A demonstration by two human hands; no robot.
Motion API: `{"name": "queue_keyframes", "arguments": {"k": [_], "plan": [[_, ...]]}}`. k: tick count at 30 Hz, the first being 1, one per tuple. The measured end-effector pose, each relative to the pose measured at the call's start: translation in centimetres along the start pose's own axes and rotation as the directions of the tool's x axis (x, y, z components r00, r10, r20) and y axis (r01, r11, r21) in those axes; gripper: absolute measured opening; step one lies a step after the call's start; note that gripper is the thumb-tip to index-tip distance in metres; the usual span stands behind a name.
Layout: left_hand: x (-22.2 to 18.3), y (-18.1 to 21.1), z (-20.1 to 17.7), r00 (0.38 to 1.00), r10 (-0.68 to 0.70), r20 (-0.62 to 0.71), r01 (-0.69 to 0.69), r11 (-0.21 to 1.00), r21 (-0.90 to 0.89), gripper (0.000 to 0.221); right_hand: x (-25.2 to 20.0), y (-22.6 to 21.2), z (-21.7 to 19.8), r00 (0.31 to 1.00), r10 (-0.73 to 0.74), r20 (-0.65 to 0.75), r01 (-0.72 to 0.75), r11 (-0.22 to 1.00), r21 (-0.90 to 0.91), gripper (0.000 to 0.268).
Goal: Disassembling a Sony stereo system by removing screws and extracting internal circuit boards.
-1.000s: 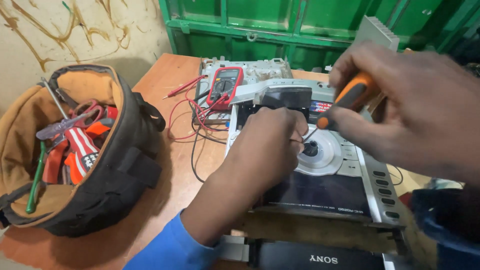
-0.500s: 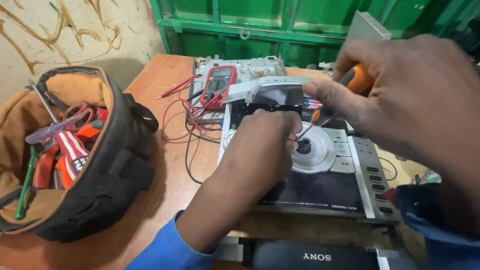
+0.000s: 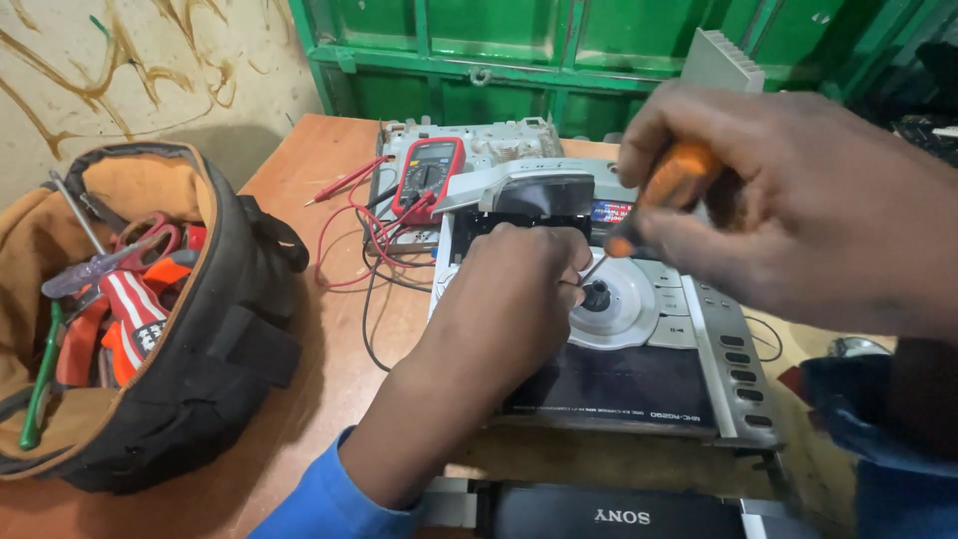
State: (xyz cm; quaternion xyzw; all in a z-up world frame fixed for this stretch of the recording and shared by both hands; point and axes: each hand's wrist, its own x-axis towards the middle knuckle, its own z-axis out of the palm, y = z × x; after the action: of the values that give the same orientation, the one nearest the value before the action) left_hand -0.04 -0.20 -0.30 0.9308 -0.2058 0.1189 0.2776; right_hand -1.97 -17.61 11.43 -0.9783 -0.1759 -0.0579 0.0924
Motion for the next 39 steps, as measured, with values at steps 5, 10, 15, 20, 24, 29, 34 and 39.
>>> {"name": "queue_keyframes", "arguments": {"k": [5,10,15,20,24,29,34,39], "plan": [[0.0,0.1,0.0,1.0,0.01,-0.023,-0.011,1.0,-0.005,0.006,0.5,0.5,1.3,0.983,0.107,-0.148,-0.135,0.972,-0.19,0.035],[0.2,-0.1,0.1,0.999,0.01,-0.034,-0.011,1.0,-0.026,0.01,0.3,0.0,0.0,0.997,-0.036,-0.07,0.032,0.997,-0.067,0.017],[0.2,-0.3,0.2,0.997,0.062,-0.054,-0.062,0.998,-0.01,0.024,-0.4,-1.3,0.1,0.99,0.114,-0.08,-0.122,0.988,-0.098,0.045],[0.2,-0.3,0.0,0.995,0.075,-0.058,-0.076,0.997,-0.009,0.016,-0.1,-0.3,-0.4,0.995,0.034,-0.095,-0.041,0.997,-0.072,0.023],[0.4,-1.0,0.4,0.99,0.121,-0.072,-0.124,0.991,-0.041,0.014,-0.9,-1.8,-1.3,0.977,0.206,0.058,-0.204,0.978,-0.039,0.037],[0.3,-0.3,-0.2,0.994,0.103,-0.045,-0.105,0.993,-0.049,0.013,0.1,0.7,0.3,0.985,-0.025,-0.17,0.016,0.998,-0.056,0.031],[0.6,-0.4,-0.2,0.991,0.118,-0.063,-0.124,0.987,-0.106,0.033,-0.2,2.4,-0.6,0.931,-0.36,-0.068,0.366,0.919,0.145,0.016],[0.4,-0.5,0.0,0.972,0.208,-0.107,-0.214,0.976,-0.046,0.011,-0.4,4.1,-1.4,0.929,-0.345,-0.134,0.368,0.897,0.246,0.015]]}}
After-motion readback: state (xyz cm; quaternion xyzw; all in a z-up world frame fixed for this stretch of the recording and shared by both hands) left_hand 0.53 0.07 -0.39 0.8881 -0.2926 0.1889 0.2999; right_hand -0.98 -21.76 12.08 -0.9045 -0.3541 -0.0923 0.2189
